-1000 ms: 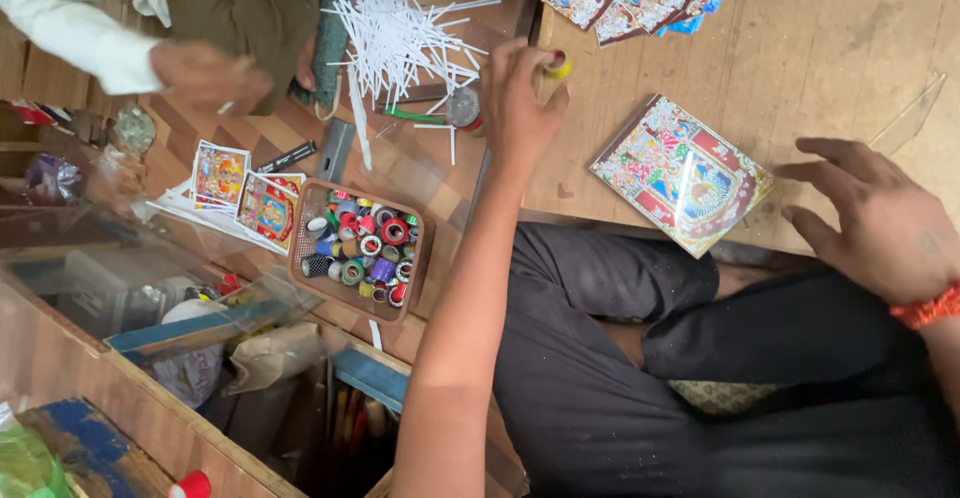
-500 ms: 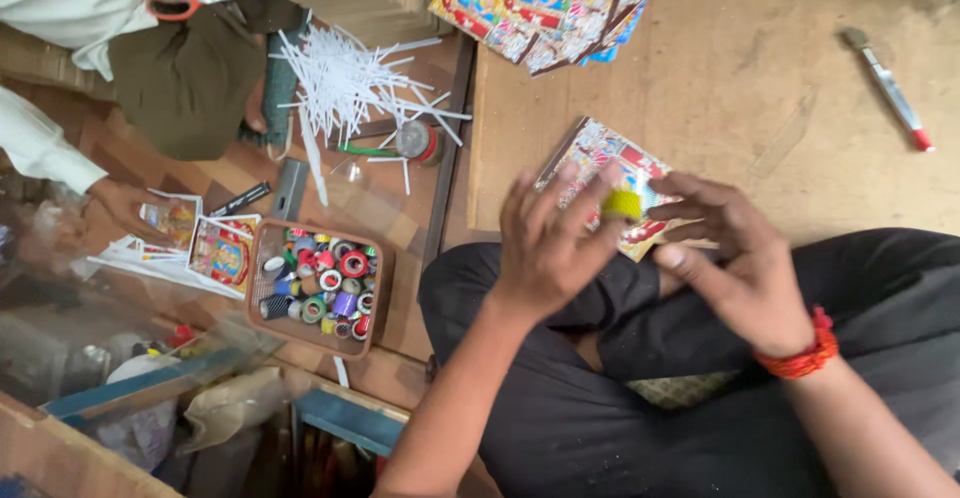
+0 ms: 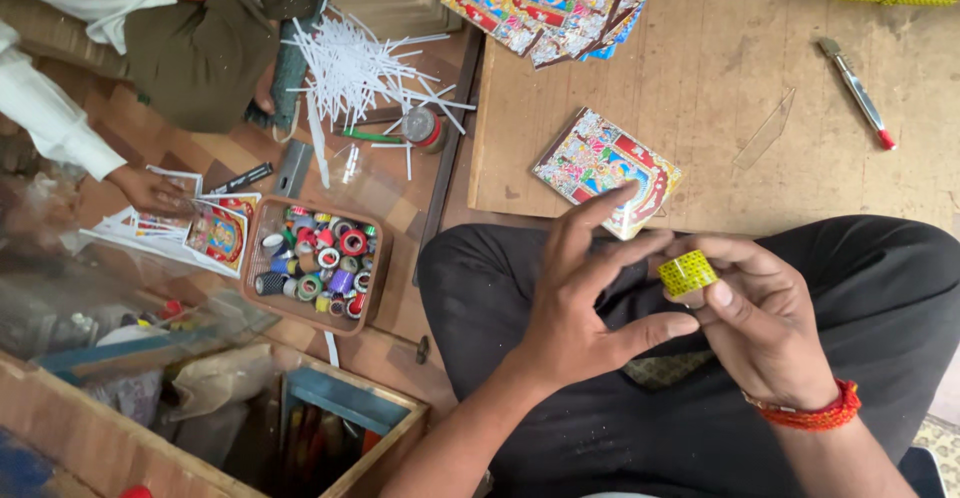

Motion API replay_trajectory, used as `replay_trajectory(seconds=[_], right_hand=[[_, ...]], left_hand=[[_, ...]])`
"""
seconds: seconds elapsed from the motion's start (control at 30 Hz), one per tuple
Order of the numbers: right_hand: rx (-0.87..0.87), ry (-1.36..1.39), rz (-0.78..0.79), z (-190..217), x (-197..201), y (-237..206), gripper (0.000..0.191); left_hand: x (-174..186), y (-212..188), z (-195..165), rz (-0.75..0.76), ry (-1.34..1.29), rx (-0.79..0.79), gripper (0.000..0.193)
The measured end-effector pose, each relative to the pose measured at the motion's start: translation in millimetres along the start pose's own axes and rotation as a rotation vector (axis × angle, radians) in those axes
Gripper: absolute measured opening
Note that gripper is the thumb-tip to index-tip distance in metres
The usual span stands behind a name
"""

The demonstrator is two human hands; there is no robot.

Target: The person wraps small printed cards with yellow patterned tape, smoothing the tape around the edges and corners. They handle each card individually, applying tape to the front and sides, then placing the finished items aside.

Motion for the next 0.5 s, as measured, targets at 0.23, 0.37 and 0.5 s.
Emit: replay_trajectory(seconds=[0.23,0.37,0.5], right_hand=[[0.030,0.006,-0.022,1,5,-20,0.037],[0.008,0.058,-0.052,-9,17,-25,0.034],[-0.046,0.060,-0.116,-21,26,-24,0.036]], left_hand=[[3,-6,-12,0.004,-0.071,0.010,0.034],[3,-13,-13,-0.117,-0.077,-0.006,0.035],[-1,-18,-2,-0.110,-0.082,-0.029,0.027]])
Point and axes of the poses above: each hand's wrist, its own y-axis towards the middle knuckle, its own x-axis out of the back of the hand, z = x × y, the point moved 8 cm from there along y, towards the middle knuckle, and after that the axes turned 5 degrees about y, right-handed, at the moved point
